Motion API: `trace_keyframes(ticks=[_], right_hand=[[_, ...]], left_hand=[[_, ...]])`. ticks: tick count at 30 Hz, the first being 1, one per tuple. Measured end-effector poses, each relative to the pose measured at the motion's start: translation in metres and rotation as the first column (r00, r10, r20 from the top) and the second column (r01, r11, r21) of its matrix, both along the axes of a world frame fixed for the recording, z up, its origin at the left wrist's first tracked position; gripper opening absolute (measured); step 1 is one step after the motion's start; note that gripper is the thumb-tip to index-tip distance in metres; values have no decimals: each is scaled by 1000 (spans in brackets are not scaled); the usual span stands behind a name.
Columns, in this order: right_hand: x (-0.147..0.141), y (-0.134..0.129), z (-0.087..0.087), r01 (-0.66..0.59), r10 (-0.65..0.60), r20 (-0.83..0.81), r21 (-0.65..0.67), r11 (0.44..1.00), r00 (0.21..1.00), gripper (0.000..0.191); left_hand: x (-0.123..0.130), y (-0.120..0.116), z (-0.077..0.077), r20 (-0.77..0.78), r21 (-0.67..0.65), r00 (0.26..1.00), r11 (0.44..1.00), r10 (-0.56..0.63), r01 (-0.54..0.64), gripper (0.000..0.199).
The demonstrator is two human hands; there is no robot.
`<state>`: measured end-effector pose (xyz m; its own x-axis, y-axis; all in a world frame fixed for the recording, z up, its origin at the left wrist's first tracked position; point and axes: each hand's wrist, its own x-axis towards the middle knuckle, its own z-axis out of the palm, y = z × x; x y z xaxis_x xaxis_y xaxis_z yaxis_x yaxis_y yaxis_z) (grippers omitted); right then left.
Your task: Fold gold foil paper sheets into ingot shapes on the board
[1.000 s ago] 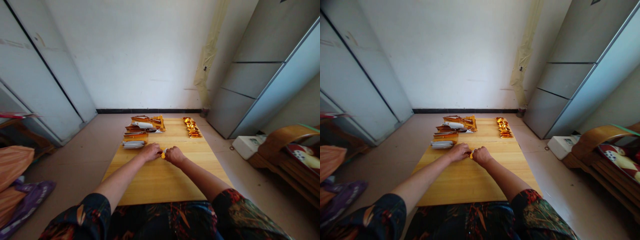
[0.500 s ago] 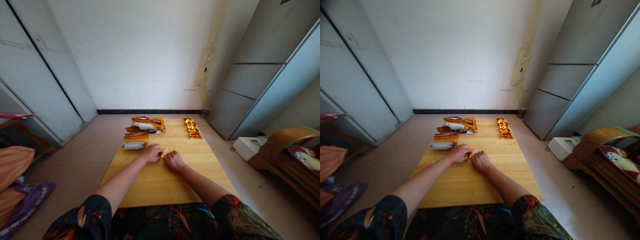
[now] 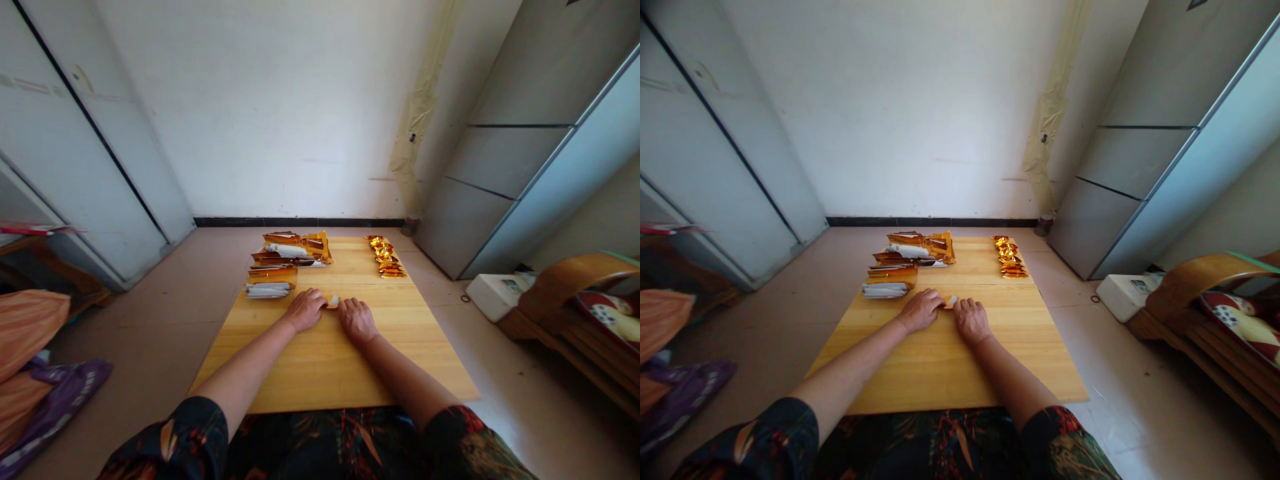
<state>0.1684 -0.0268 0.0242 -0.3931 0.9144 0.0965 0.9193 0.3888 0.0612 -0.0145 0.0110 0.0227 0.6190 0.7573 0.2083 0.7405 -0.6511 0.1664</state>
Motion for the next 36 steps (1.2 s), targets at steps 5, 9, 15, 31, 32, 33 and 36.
trace_keyframes(ticks=[5, 9, 15, 31, 32, 33, 36], right_hand=[[2, 3, -5, 88, -87, -38, 21, 996, 996, 24], [5, 5, -7, 114, -112, -80, 32, 993, 991, 23], [7, 10, -2, 146, -147, -95, -21, 989, 984, 23], [8, 19, 0, 264, -297, -273, -152, 952, 915, 22], [8, 19, 1, 266, -300, -276, -155, 951, 913, 22], [8, 20, 1, 265, -299, -278, -154, 952, 913, 22], [9, 23, 3, 254, -287, -268, -151, 955, 920, 21]], left_hand=[[5, 0, -8, 4, 38, 998, 998, 56, -56, 23], [3, -1, -10, 45, 45, 998, 997, 53, -55, 21], [3, 2, -11, 132, -33, 982, 990, 137, -134, 19], [14, 12, -2, 49, -173, 926, 916, 375, -362, 19], [14, 12, -1, 46, -174, 922, 912, 383, -370, 19], [15, 11, 0, 43, -175, 918, 908, 394, -381, 19], [18, 10, 4, 25, -189, 896, 882, 443, -431, 19]])
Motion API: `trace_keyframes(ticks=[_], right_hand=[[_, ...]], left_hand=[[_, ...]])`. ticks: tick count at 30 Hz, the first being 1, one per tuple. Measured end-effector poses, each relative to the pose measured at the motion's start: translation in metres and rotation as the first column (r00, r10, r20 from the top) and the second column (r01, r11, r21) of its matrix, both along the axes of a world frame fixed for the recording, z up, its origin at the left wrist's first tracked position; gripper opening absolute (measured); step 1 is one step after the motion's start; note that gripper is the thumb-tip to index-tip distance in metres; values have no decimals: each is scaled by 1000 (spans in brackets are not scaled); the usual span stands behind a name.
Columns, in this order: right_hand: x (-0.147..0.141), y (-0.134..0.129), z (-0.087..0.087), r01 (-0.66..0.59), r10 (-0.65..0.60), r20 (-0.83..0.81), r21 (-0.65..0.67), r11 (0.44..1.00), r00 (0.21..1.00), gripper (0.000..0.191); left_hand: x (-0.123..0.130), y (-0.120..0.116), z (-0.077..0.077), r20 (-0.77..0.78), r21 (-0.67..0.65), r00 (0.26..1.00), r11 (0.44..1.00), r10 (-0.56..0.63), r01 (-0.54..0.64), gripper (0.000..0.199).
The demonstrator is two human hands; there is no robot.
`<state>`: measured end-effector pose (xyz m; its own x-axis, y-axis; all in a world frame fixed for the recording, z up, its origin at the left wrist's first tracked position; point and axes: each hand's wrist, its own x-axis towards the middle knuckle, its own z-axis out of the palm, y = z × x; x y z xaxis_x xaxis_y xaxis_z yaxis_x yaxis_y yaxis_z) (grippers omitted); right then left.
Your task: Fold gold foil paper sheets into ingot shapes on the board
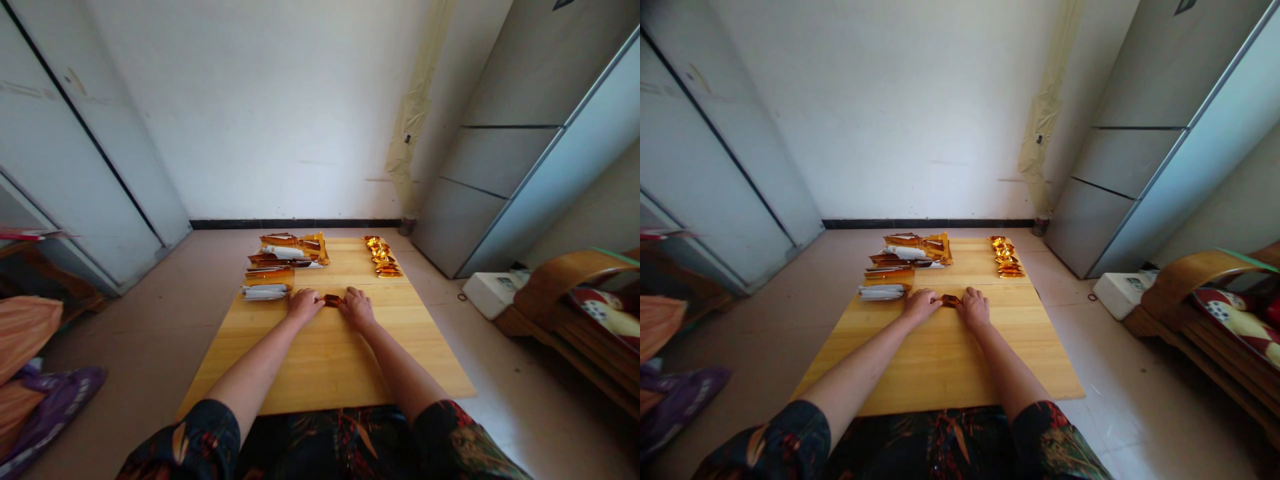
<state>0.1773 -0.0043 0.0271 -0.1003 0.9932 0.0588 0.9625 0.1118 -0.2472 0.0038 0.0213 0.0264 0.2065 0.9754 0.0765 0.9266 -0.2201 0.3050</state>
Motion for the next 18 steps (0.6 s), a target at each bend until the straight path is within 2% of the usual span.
trace_keyframes(ticks=[7, 18], right_hand=[[0, 7, 0, 20, -19, 25, -24, 1000, 1000, 22], [-1, 4, 8, 52, -52, 15, 6, 999, 999, 26]], left_hand=[[9, 0, 11, -54, -96, 995, 992, 80, -85, 22], [17, 6, 15, -169, -140, 983, 985, 73, -97, 29]])
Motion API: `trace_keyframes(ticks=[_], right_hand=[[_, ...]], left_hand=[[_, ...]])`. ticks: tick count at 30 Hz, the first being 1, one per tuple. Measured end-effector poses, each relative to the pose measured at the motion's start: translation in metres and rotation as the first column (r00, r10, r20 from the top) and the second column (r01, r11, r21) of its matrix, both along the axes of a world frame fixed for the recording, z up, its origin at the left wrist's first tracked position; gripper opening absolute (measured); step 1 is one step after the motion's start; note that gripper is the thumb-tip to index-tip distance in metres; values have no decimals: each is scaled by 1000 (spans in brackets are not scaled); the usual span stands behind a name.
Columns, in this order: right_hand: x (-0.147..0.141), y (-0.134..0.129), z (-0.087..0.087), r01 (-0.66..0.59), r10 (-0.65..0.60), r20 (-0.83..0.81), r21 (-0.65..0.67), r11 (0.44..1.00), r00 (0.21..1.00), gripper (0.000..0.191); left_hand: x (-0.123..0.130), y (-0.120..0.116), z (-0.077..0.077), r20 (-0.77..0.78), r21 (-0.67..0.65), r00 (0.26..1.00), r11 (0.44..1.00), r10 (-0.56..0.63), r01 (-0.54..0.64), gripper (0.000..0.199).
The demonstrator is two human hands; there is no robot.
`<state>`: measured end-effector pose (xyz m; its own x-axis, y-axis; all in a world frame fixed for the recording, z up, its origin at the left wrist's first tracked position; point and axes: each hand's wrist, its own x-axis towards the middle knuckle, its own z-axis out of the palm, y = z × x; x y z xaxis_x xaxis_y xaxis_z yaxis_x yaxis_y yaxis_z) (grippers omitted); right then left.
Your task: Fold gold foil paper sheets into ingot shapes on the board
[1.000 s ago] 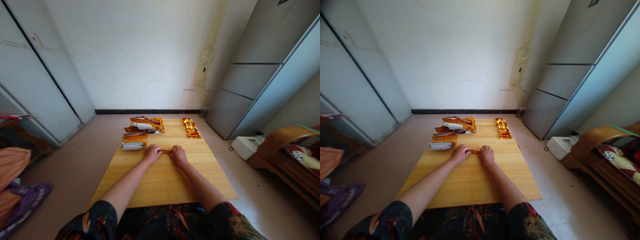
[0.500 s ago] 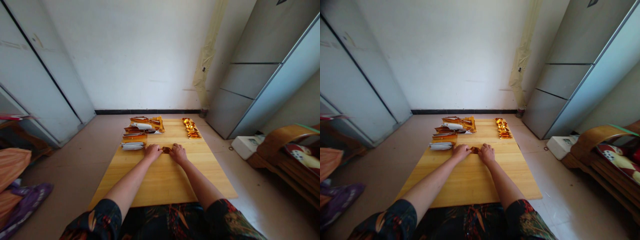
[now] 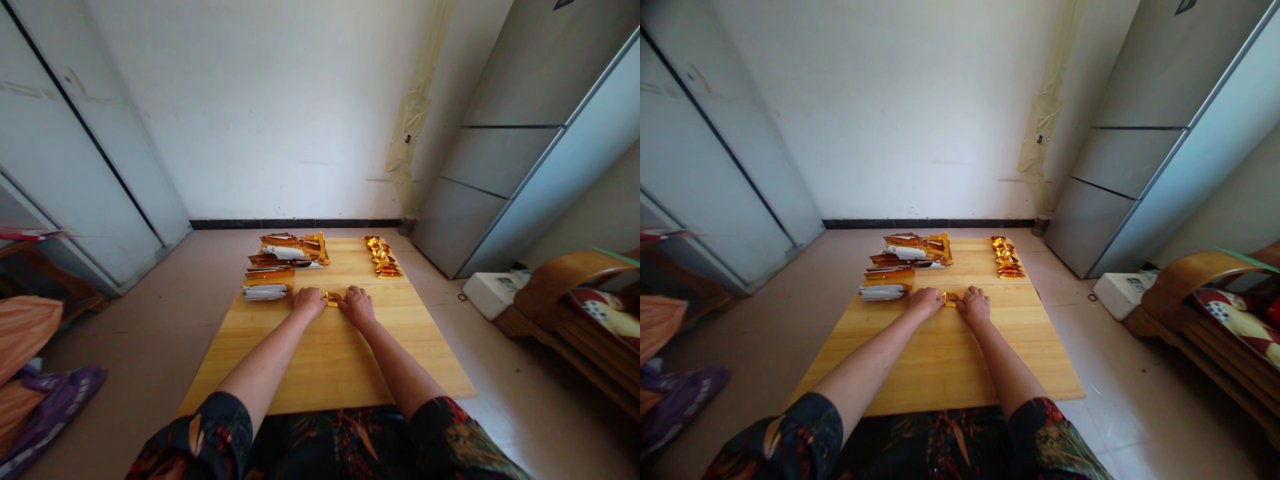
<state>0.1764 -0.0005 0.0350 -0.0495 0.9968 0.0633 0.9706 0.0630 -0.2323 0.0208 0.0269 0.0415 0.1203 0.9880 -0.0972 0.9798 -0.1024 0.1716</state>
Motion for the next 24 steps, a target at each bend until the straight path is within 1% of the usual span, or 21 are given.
trace_keyframes(ticks=[7, 14, 18, 24], right_hand=[[6, 7, -3, 29, -30, -37, -31, 999, 999, 26], [9, 10, -7, 51, -55, -85, -49, 998, 995, 21], [7, 13, -3, 72, -78, -73, -87, 994, 994, 23], [3, 23, 8, 137, -149, -51, -187, 973, 988, 28]], left_hand=[[3, -1, 3, 1, -25, 1000, 999, 20, -20, 32], [5, 0, 6, -45, -45, 998, 998, 35, -37, 35], [7, 0, 8, -43, -71, 998, 996, 49, -52, 37], [9, 4, 10, -39, -100, 996, 992, 78, -82, 38]])
